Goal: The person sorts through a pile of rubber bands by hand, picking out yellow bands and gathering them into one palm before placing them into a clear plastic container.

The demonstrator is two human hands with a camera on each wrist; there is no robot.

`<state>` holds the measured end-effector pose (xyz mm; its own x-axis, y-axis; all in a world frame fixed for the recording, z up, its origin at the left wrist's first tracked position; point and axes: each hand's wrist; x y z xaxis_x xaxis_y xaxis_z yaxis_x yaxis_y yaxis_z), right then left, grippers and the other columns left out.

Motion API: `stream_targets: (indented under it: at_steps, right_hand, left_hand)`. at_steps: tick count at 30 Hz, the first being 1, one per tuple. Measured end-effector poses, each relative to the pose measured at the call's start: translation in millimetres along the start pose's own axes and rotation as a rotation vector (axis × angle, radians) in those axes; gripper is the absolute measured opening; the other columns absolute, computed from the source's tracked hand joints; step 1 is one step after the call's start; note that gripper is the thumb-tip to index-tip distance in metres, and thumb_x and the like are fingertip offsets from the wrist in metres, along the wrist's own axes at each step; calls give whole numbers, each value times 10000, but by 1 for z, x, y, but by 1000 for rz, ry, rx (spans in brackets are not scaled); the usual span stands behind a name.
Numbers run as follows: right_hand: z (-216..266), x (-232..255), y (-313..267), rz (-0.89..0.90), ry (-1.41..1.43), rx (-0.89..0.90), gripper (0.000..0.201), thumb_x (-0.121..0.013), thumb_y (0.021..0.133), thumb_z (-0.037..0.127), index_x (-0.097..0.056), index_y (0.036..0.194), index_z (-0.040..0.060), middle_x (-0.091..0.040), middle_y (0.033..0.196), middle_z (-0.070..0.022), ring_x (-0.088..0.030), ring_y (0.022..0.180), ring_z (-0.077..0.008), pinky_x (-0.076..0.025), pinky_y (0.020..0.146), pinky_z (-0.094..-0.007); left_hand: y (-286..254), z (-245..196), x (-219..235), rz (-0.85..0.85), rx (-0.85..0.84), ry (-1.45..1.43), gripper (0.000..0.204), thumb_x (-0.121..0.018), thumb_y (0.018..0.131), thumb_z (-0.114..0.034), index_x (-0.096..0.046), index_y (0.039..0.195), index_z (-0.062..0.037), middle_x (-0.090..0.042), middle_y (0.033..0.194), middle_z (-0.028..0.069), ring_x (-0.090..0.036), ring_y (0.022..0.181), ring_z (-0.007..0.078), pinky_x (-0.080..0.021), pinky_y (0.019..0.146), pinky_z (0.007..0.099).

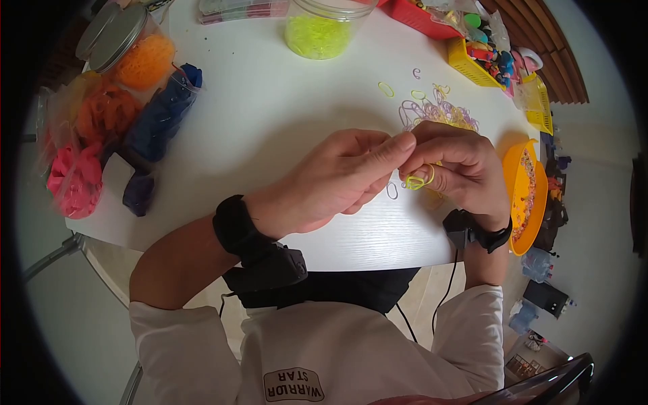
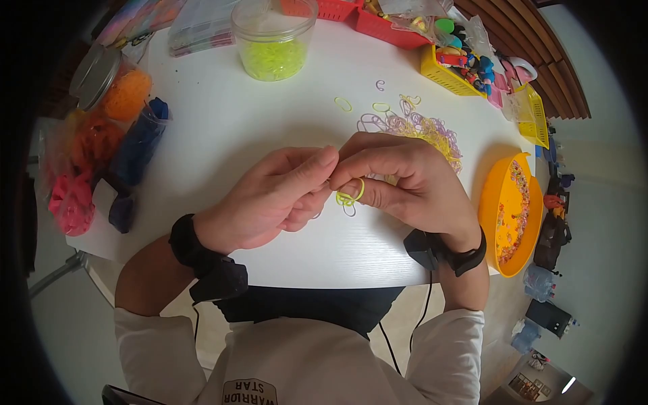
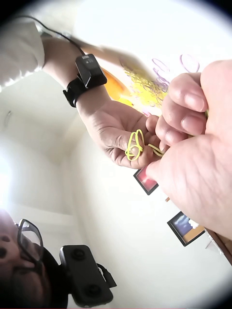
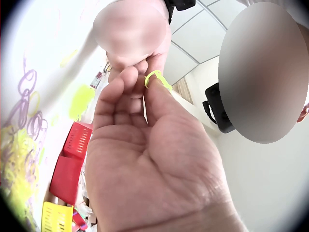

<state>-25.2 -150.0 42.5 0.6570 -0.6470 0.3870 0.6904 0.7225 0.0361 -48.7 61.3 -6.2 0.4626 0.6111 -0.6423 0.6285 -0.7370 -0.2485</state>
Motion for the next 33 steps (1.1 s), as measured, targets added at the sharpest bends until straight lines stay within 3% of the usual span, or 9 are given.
stream_targets:
  at_steps: [5,11,14,20,26,33]
  right_hand:
    - [-6,-2,0,-31,39,33,126,-669,885,69,-672,976,-18,-648,923,-93,-612,828,-195,-484,727,-288]
    - [-11,2,-7,-124,216,-48,136,-646,908,42,-646,1016,-42,-633,967,-79,-602,868,-139,-488,752,-266]
    - [-9,0,-10,-159,247,-133,133,-630,918,25,-638,1029,-47,-637,964,-71,-606,873,-129,-497,778,-260]
    - [-8,-2,-7,-176,120,-132,130,-632,920,37,-641,1023,-42,-650,947,-67,-614,855,-124,-505,774,-261]
    - [-6,-7,-5,-185,81,-95,119,-645,912,64,-656,1000,-15,-666,871,-60,-622,797,-126,-498,715,-249]
    - [-6,-14,-3,-276,18,-150,90,-647,899,53,-673,958,-9,-670,822,-54,-624,735,-115,-487,662,-242]
  left_hand:
    - [3,3,3,-32,-61,-65,307,-452,1033,-359,-495,845,-122,-347,631,-73,-233,505,29,-208,440,208]
    - [0,-7,10,7,69,-206,193,-491,961,-194,-518,804,-85,-496,636,35,-291,462,52,-256,432,208]
    - [-1,-9,7,-18,86,-228,178,-504,957,-195,-543,838,-69,-525,656,56,-317,468,51,-270,432,203]
    - [2,-3,9,20,38,-157,184,-510,994,-223,-582,967,-57,-446,635,-28,-314,496,32,-259,446,200]
    - [2,-2,8,-10,60,-154,150,-543,991,-216,-589,999,-73,-327,637,-94,-253,519,14,-228,460,192]
    - [3,-2,8,5,-34,-75,108,-610,952,-158,-604,999,-61,-449,695,-74,-296,521,10,-234,463,192]
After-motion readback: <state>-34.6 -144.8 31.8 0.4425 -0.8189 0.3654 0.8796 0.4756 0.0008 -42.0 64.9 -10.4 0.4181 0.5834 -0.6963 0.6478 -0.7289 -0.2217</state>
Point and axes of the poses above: each hand's wrist, its own y-axis towards the middle knuckle, its own x-axis out of the back of the hand, z = x × y
